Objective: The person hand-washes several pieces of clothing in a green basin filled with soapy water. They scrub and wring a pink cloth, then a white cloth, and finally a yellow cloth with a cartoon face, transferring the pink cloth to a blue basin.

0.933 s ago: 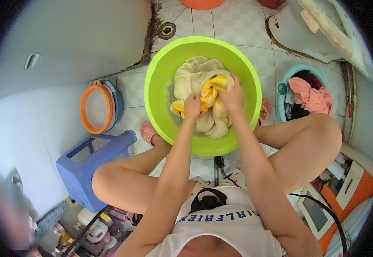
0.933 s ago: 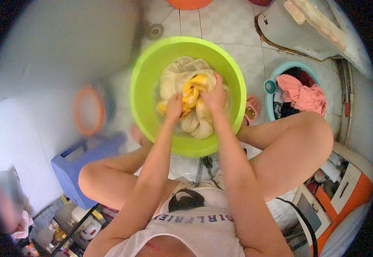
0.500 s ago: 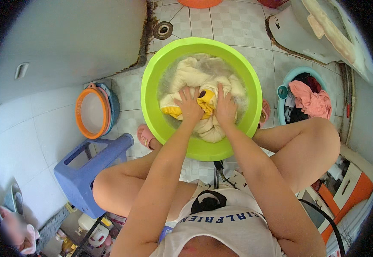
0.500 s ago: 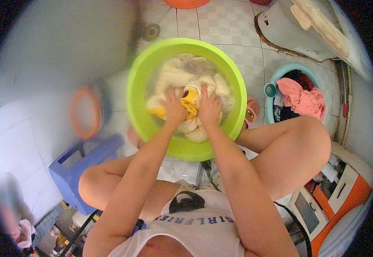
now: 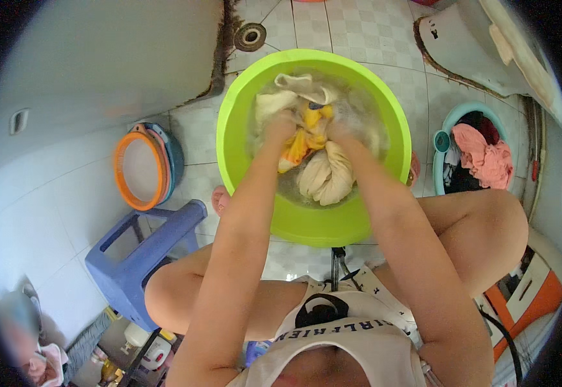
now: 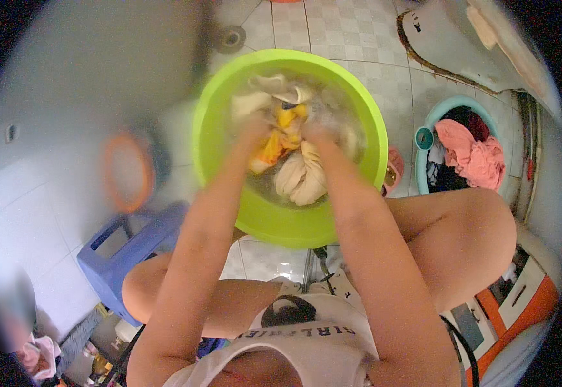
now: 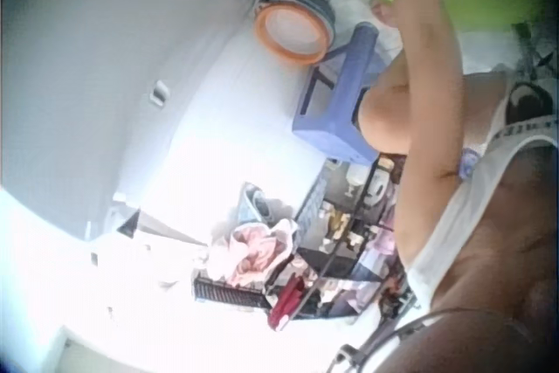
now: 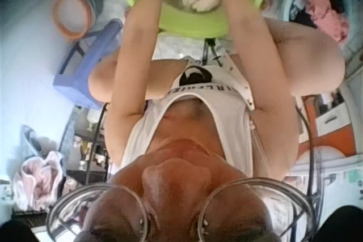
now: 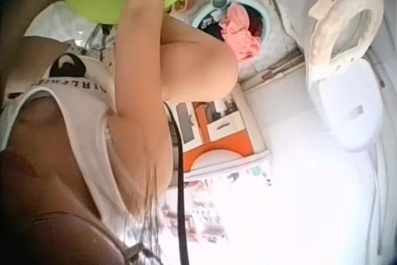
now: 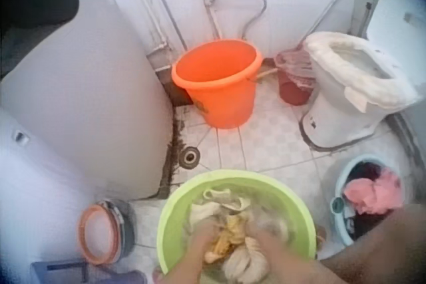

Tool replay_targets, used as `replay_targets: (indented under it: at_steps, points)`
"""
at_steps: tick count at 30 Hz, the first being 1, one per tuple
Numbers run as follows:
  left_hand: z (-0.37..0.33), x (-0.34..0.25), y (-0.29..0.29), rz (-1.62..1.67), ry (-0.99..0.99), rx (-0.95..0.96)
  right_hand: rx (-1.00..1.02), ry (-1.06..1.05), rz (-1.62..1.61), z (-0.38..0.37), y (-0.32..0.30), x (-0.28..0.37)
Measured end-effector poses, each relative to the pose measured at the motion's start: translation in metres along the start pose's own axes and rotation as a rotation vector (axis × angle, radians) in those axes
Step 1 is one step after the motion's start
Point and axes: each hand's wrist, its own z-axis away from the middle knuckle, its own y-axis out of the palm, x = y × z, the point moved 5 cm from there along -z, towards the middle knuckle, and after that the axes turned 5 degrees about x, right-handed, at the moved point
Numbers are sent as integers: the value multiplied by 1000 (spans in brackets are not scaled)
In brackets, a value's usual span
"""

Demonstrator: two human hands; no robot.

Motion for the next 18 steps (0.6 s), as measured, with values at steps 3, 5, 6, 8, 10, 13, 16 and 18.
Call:
replay_targets:
  at_steps: [3, 5, 6, 8, 10, 13, 16, 18]
  points:
    - [42, 59, 11, 729, -70, -266, 217, -23, -27, 80, -59, 56]
    - [60, 24, 8, 1028, -177, -108, -187, -156, -348, 121, -88, 33]
    - [77, 16, 11, 1182, -263, -44, -370, -249, -487, 145, -95, 29]
    - [106, 3, 20, 1059, -234, -3, -434, -344, -381, 202, -101, 40]
    - [124, -7, 26, 788, -234, 14, -487, -452, -214, 241, -102, 46]
    - [137, -3, 48, 212, -222, -187, -587, -677, 51, 263, -79, 43]
    - [143, -12, 42, -44, -271, -441, -630, -739, 262, 260, -56, 36]
    - [132, 2, 53, -54, -255, -405, -643, -707, 373, 252, -45, 38]
